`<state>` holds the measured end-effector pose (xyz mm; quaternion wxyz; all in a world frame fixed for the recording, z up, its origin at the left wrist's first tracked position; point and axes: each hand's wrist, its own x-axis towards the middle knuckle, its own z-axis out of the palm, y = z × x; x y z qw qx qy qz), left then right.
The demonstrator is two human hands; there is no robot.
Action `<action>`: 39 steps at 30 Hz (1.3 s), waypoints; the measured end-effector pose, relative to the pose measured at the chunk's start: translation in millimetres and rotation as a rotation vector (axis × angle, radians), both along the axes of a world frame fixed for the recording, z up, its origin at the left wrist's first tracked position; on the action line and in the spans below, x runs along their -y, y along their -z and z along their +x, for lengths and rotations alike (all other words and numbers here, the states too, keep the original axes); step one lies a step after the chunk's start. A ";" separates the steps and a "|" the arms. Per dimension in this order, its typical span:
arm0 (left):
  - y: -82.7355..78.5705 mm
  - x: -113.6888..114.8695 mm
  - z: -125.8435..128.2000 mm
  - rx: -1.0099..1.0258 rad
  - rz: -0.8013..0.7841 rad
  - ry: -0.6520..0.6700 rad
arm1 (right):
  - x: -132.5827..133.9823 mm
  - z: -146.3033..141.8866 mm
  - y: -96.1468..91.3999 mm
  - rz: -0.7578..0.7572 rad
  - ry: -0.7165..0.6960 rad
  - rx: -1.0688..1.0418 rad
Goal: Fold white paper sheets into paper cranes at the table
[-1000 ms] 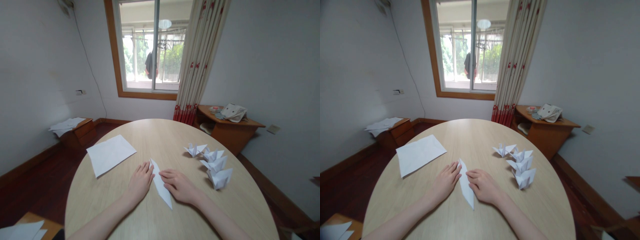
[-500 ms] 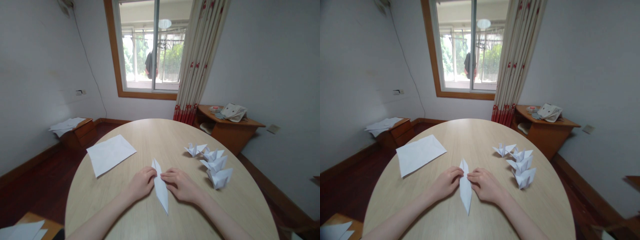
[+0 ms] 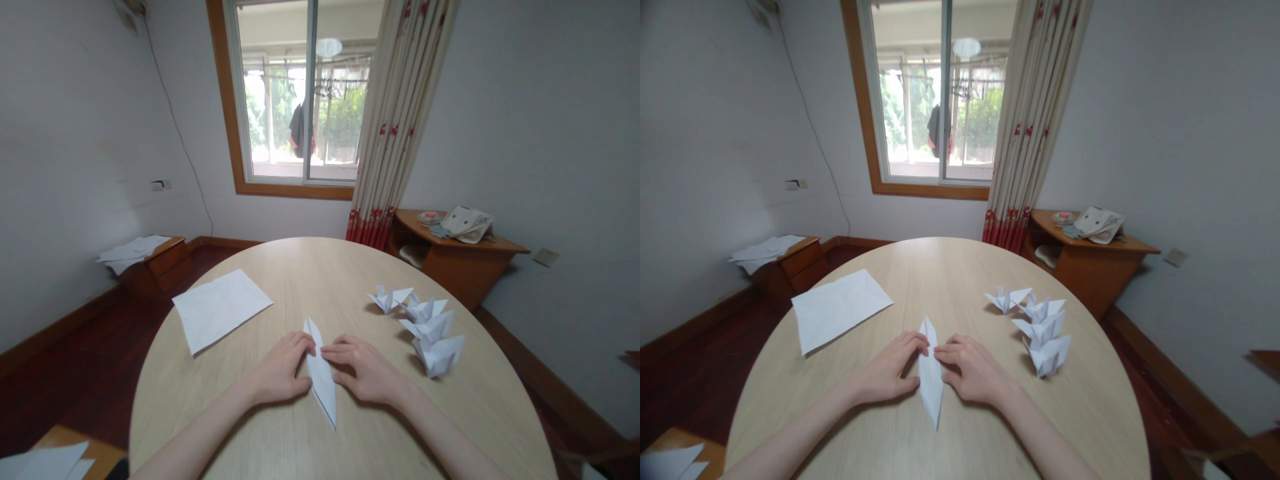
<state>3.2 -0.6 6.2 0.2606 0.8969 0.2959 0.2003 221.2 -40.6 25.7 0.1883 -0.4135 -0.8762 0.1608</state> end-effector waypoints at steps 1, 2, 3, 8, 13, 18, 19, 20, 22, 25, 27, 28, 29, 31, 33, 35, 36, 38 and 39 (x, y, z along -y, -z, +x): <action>-0.5 0.2 -0.3 0.001 0.000 0.002 | 0.2 0.2 -0.4 -0.005 -0.003 -0.003; -0.9 0.4 -0.5 0.003 0.001 0.004 | 0.3 0.5 -0.5 -0.009 -0.007 -0.007; -1.3 0.7 -0.7 0.004 0.004 0.006 | 0.3 0.9 -0.4 -0.011 -0.010 -0.012; -1.5 2.9 0.8 -0.015 0.072 -0.014 | 0.2 2.6 2.0 -0.003 -0.016 -0.028; -0.3 2.0 2.7 -0.045 0.150 -0.019 | -0.3 1.9 1.0 -0.004 -0.046 -0.035; -1.0 -0.3 2.1 -0.050 0.139 -0.040 | -2.5 0.8 6.4 0.030 -0.033 -0.040; -1.0 -0.7 1.7 -0.045 0.132 -0.039 | -3.1 0.6 8.5 0.042 -0.026 -0.044; -0.6 -1.2 1.3 -0.037 0.121 -0.039 | -3.7 0.4 10.7 0.055 -0.018 -0.050; 1.2 -2.4 0.3 -0.020 0.087 -0.054 | -4.8 0.1 14.5 0.072 -0.002 -0.065; 5.6 -4.1 -1.1 0.015 0.037 -0.093 | -6.1 -0.7 18.3 0.074 0.015 -0.095; 7.9 -5.0 -1.4 0.034 0.017 -0.108 | -6.8 -1.4 20.0 0.067 0.029 -0.120; 8.6 -5.4 -1.4 0.040 0.009 -0.113 | -7.1 -2.0 21.0 0.066 0.039 -0.130; 8.9 -5.6 -1.3 0.045 -0.002 -0.120 | -7.5 -2.7 22.1 0.068 0.052 -0.139; 9.2 -6.3 -0.8 0.057 -0.025 -0.141 | -8.1 -4.5 25.1 0.085 0.087 -0.151; 10.1 -7.3 -0.2 0.073 -0.046 -0.165 | -8.9 -6.8 29.1 0.098 0.124 -0.157; 12.9 -8.8 0.5 0.095 -0.061 -0.172 | -9.8 -9.0 33.7 0.091 0.171 -0.168; 15.0 -9.6 0.9 0.110 -0.067 -0.171 | -10.4 -10.0 36.1 0.080 0.197 -0.180; 20.6 -11.1 2.1 0.146 -0.070 -0.170 | -11.6 -11.3 40.5 0.057 0.243 -0.219; 23.6 -11.7 2.8 0.166 -0.067 -0.175 | -12.3 -11.6 42.4 0.047 0.256 -0.239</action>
